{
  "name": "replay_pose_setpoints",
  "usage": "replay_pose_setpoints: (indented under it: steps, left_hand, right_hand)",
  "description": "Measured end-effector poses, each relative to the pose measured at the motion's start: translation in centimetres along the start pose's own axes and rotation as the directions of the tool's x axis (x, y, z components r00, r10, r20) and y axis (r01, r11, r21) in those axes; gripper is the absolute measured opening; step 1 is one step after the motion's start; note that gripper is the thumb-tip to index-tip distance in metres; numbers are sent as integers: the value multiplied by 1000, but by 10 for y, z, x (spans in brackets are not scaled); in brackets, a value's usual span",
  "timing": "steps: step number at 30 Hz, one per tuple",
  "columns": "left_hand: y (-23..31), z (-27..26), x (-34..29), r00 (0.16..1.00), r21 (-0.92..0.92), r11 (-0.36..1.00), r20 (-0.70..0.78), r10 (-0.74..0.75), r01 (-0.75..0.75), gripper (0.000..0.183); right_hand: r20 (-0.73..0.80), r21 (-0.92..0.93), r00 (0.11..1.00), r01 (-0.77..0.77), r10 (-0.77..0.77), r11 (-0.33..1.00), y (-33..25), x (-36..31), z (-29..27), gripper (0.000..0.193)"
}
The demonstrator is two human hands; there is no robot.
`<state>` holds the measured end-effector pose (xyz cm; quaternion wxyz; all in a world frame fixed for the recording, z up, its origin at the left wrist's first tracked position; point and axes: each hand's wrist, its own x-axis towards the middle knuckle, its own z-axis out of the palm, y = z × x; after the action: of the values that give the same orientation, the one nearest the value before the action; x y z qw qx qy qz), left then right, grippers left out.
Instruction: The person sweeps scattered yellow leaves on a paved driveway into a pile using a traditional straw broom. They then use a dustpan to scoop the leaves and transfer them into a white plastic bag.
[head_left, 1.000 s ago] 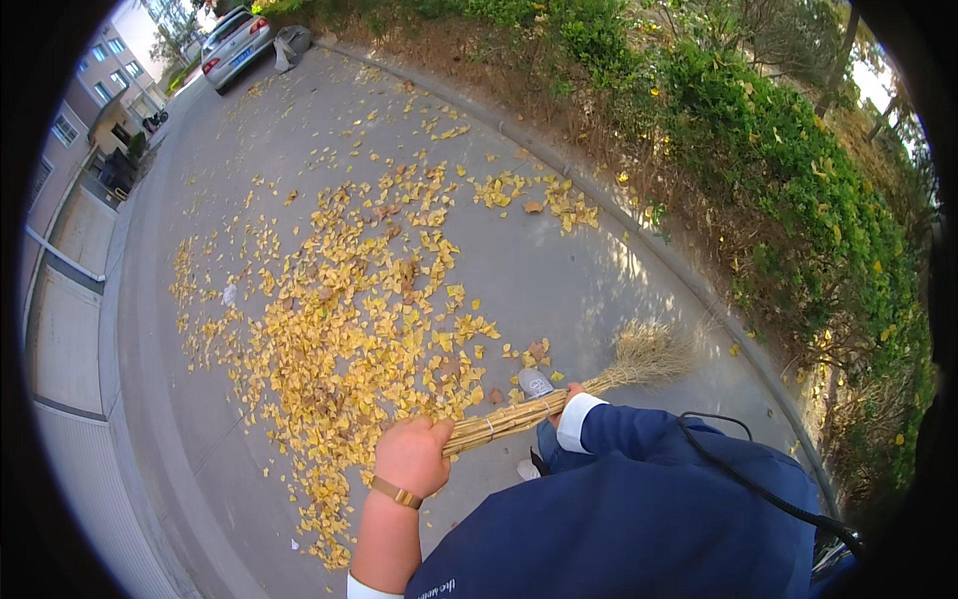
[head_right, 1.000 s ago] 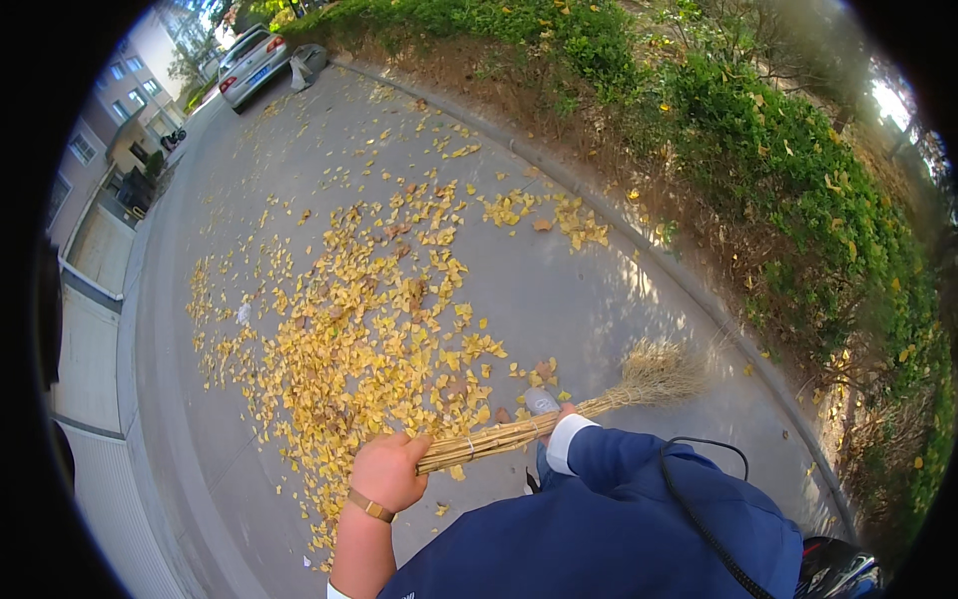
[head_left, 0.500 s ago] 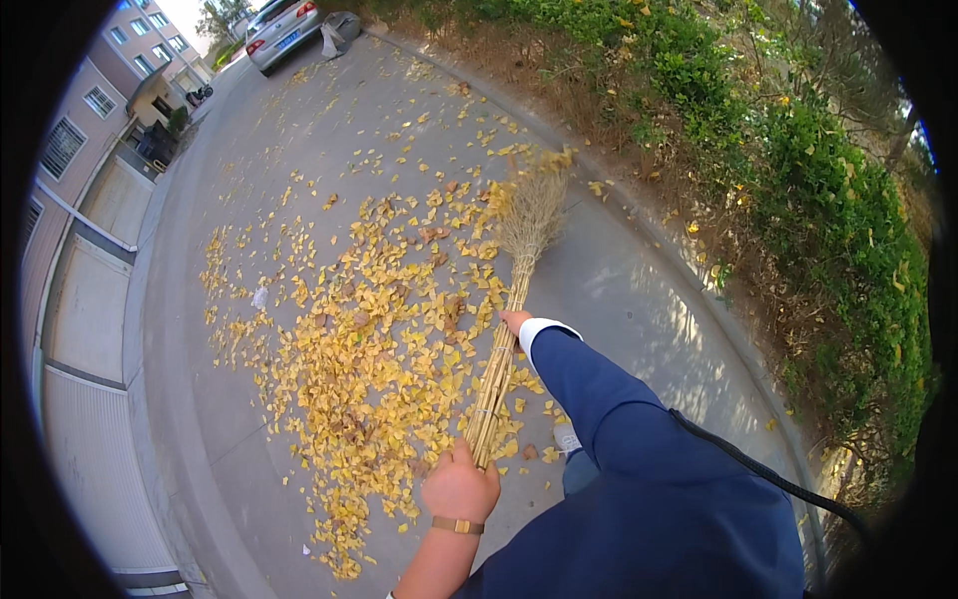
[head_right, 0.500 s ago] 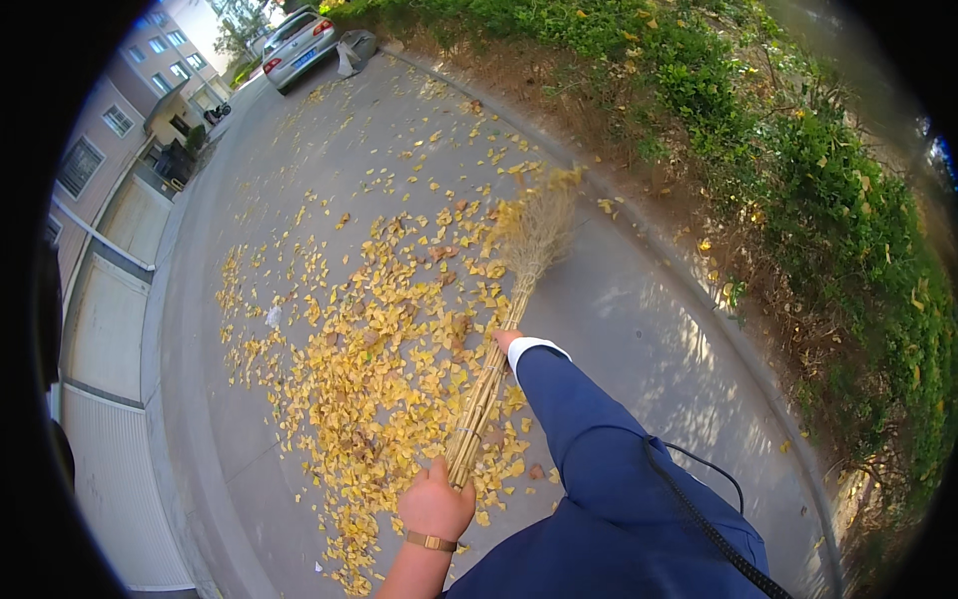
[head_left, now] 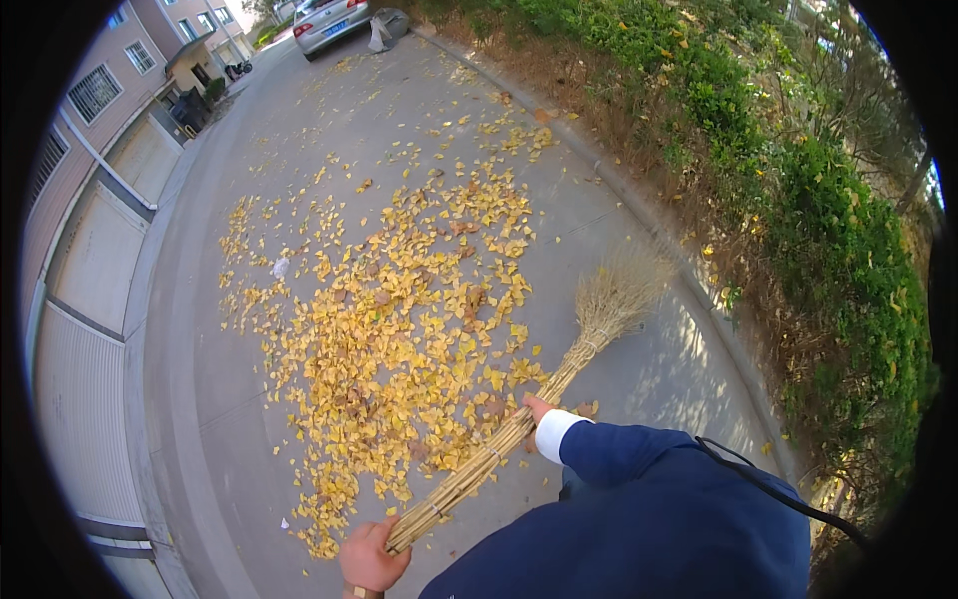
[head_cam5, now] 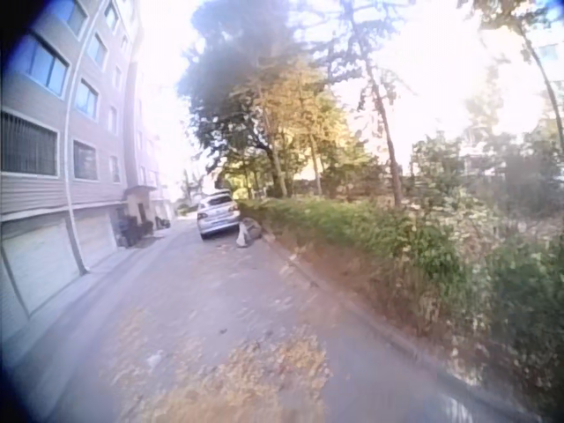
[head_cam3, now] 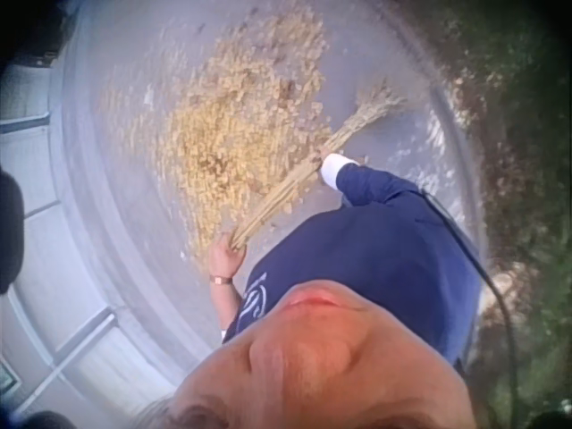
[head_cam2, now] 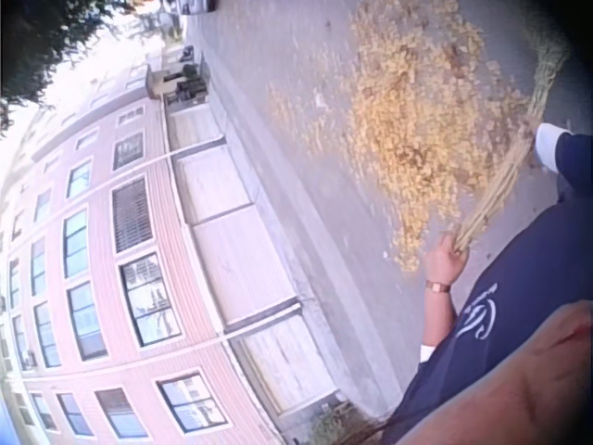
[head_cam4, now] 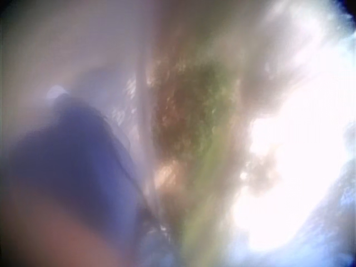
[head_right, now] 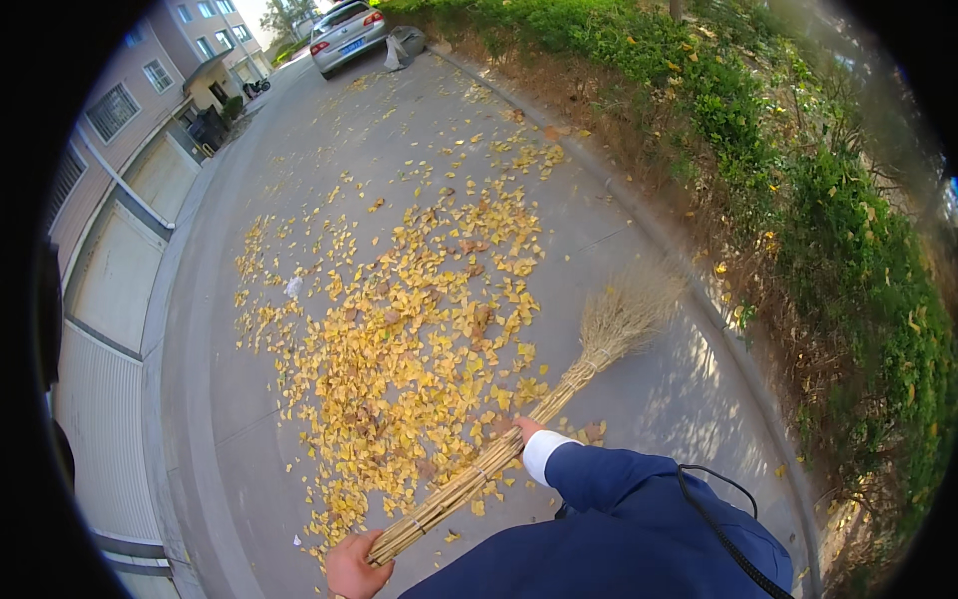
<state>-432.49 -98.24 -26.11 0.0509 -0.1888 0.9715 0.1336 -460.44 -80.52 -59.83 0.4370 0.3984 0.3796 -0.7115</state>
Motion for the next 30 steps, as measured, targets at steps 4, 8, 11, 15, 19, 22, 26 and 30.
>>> replay_pose_setpoints:
  steps: [4,8,11,15,19,22,26,30]
  left_hand:
    - [-63,-14,-63,993,-136,990,115,37,-22,46]
    - [-100,-31,-95,960,-207,978,273,62,-4,47]
    - [-113,-58,-100,926,-188,982,376,38,36,44]
    - [-115,-106,-117,938,-118,991,347,-20,65,41]
    - [-101,-143,-163,995,244,966,43,-93,80,42]
    - [-83,-123,-188,989,276,956,-129,-70,103,45]
    - [-56,-33,-207,955,202,966,-278,-102,162,48]
    - [-73,-7,-238,943,79,971,-266,-197,226,51]
  right_hand:
    - [-10,152,998,-63,65,986,100,-88,-55,26]
    - [-87,208,973,-191,213,959,192,-140,-103,32]
    - [-152,192,915,-344,374,919,254,-161,-102,34]
    - [-171,122,852,-479,494,869,306,-154,-37,30]
    - [51,21,885,-464,463,885,332,-116,68,28]
    - [227,-90,929,-279,292,956,302,-82,121,23]
    - [209,-229,977,89,-40,969,223,-65,135,21]
    - [255,-372,962,190,-97,909,201,-83,112,21]
